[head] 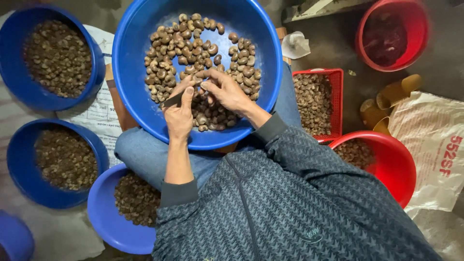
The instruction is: The person sits on the floor and uses a small knife to peel the skin off cashew nuts. They pick up nuts from a large blue basin, peel them, and drop the processed nuts into a red basket.
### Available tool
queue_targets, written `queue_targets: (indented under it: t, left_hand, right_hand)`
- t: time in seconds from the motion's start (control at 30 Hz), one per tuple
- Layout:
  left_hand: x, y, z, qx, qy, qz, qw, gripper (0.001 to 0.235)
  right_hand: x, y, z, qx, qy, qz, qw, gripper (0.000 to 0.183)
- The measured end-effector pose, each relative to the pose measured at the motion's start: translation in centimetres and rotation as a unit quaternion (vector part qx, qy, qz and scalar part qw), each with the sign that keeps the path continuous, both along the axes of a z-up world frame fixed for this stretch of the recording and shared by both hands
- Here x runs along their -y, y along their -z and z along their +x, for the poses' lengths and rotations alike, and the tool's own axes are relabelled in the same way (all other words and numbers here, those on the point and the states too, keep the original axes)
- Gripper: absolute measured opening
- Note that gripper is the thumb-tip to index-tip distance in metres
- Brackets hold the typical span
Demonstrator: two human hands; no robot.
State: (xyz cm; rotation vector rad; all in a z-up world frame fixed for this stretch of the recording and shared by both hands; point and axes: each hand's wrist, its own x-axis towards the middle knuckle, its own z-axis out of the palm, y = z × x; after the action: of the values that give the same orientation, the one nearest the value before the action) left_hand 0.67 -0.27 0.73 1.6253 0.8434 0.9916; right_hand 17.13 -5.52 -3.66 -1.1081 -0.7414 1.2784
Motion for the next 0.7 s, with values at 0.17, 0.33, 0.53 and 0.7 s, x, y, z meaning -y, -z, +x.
queue_targets:
  t: [0.17, 0.33, 0.53, 0.7]
  left_hand:
    - [-0.3, 0.4, -0.1, -0.004, -0.013, -0.003, 1.0, 0.017]
    - [-0.1, 0.0, -0.1, 0.019, -0.027, -0.034, 0.999, 0.018]
    - [-0.1, -0.7, 0.1, -0.014, 0.004, 0.012, 1.0, 0.018]
    - [-0.5, -0.2, -0.8, -0.016, -0.015, -0.018, 1.0, 0.017]
  right_hand:
    - [0.2, -0.4, 0.3, 0.112, -0.012, -0.008, 0.994, 0.04]
    - [0.4, -0.4, 0.5, 0.185, -0.008, -0.009, 0.983, 0.038]
    - [0.2, -0.7, 0.6, 0.155, -0.019, -0.021, 0.987, 0.035]
    - [0.2, -1.2, 0.5, 0.131, -0.031, -0.023, 0.991, 0.036]
